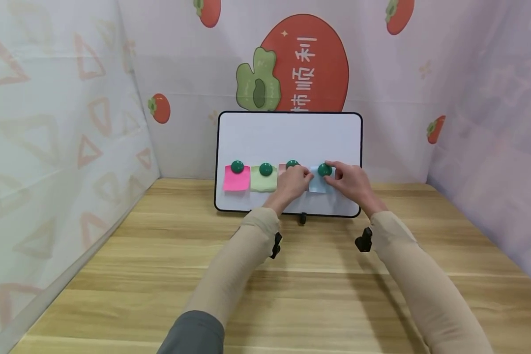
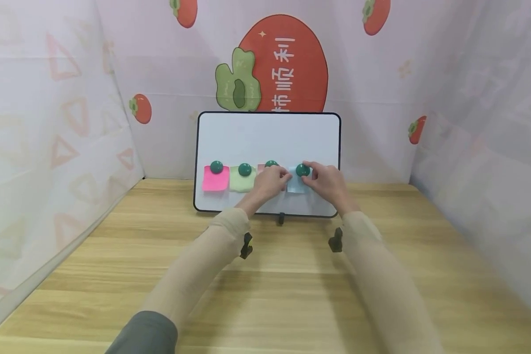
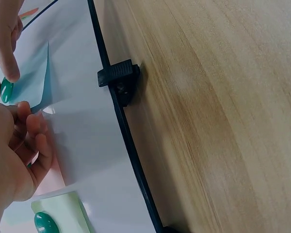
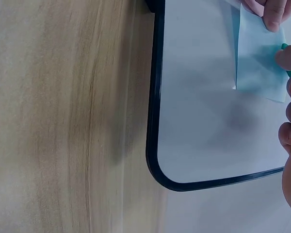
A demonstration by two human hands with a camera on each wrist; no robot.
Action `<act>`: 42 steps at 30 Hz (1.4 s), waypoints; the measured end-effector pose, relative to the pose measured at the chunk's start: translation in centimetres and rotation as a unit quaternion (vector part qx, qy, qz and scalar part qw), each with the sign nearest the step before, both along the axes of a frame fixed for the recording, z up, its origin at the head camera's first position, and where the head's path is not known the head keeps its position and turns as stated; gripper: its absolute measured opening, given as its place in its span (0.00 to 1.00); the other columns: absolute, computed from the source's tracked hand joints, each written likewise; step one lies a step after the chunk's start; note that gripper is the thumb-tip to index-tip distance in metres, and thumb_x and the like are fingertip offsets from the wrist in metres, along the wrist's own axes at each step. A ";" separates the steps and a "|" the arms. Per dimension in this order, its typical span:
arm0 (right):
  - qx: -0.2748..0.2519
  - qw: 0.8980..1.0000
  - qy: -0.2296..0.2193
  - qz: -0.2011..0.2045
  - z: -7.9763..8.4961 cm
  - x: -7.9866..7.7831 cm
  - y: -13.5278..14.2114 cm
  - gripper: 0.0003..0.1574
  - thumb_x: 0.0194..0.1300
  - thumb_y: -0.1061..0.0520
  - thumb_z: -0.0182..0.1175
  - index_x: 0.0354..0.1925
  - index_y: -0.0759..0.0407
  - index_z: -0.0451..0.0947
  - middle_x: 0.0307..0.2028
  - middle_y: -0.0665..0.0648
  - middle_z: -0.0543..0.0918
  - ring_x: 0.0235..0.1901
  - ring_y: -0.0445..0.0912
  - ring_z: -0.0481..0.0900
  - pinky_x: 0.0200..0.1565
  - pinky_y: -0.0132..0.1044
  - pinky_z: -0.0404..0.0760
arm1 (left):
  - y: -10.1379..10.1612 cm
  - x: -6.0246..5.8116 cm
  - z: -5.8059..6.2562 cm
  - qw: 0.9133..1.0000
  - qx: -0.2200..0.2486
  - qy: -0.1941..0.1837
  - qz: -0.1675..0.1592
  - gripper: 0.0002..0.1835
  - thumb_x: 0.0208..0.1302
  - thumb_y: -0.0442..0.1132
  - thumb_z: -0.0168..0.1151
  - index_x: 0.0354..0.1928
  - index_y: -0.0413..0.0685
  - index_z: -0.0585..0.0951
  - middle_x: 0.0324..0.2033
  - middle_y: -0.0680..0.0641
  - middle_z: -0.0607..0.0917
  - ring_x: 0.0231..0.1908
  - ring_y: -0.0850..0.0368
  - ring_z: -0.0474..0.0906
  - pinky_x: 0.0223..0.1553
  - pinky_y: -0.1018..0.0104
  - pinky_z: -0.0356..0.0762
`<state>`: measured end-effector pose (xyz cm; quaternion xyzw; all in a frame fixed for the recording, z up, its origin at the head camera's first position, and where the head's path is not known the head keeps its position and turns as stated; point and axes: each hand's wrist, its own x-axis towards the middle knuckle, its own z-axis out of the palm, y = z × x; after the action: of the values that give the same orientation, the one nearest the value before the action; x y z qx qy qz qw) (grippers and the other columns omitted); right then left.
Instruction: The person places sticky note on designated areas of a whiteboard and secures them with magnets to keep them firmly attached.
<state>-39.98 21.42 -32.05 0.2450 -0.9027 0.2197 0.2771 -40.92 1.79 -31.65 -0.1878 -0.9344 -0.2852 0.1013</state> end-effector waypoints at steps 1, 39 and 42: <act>-0.001 1.000 0.004 -0.006 0.1 -0.1 0.0 0.27 0.63 0.59 0.68 0.59 0.63 0.78 0.18 0.55 0.76 0.17 0.42 0.65 0.22 0.33 0.63 | 0.1 0.0 0.0 1.000 -0.006 0.002 0.002 0.16 0.76 0.49 0.52 0.43 0.51 0.87 0.23 0.56 0.83 0.24 0.63 0.76 0.27 0.69 0.69; 0.025 0.999 0.007 -0.048 -0.5 -0.5 -0.6 0.28 0.66 0.56 0.65 0.64 0.57 0.75 0.22 0.57 0.80 0.17 0.45 0.69 0.23 0.35 0.64 | 0.2 0.4 0.7 0.994 -0.106 0.020 0.032 0.14 0.75 0.49 0.52 0.33 0.51 0.79 0.22 0.54 0.77 0.23 0.61 0.73 0.25 0.68 0.66; 0.025 0.998 0.008 -0.048 -0.6 -0.5 -0.6 0.29 0.66 0.56 0.65 0.64 0.56 0.74 0.22 0.57 0.80 0.17 0.45 0.69 0.23 0.35 0.64 | 0.1 0.2 0.5 0.993 -0.110 0.033 0.033 0.11 0.74 0.48 0.53 0.39 0.52 0.80 0.26 0.55 0.80 0.25 0.62 0.75 0.27 0.68 0.69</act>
<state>-40.48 20.82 -32.68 0.2096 -0.9166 0.1814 0.2881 -40.68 1.93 -31.13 -0.1757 -0.9620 -0.1714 0.1199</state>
